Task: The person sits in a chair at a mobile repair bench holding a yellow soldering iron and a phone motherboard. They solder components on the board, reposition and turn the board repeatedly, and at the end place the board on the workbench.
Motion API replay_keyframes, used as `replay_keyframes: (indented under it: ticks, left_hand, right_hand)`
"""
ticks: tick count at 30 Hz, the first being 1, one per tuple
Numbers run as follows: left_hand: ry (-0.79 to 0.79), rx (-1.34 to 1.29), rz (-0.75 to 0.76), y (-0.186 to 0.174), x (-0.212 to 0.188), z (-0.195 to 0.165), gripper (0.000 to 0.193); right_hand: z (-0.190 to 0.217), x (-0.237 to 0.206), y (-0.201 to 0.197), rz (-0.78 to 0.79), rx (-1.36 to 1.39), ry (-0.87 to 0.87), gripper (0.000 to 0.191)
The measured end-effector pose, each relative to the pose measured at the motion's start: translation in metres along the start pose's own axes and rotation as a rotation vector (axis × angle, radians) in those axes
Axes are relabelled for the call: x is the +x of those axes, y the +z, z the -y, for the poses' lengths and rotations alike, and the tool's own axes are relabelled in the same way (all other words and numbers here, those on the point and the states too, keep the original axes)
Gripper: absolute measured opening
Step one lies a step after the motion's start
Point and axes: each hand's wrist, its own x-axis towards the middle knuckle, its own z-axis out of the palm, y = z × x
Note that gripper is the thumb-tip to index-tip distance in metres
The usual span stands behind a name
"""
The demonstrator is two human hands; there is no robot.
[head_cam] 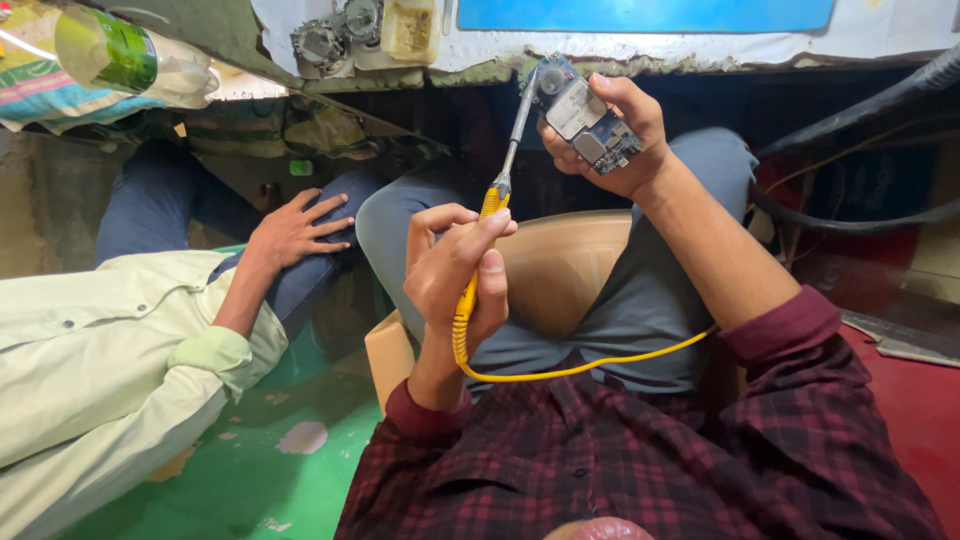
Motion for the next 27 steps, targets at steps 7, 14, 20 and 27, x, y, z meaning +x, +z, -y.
replay_keyframes:
  ticks: [7, 14, 20, 27]
  left_hand:
    - [0.013, 0.002, -0.015, 0.0007, 0.0009, 0.0021, 0.03]
    - [0.02, -0.002, 0.0, 0.0013, 0.0012, 0.0029, 0.031]
    - [0.018, -0.009, -0.005, 0.0009, 0.002, 0.0032, 0.03]
    - [0.007, -0.006, -0.014, 0.002, 0.0028, 0.0011, 0.031]
  right_hand:
    - [-0.0003, 0.0004, 0.0001, -0.003, -0.016, -0.006, 0.054]
    - [0.0001, 0.0008, -0.0001, 0.007, -0.025, -0.001, 0.054]
    - [-0.0004, 0.0004, -0.0006, 0.013, -0.015, 0.005, 0.054]
    - [0.0, 0.0009, -0.0007, 0.005, -0.014, -0.001, 0.054]
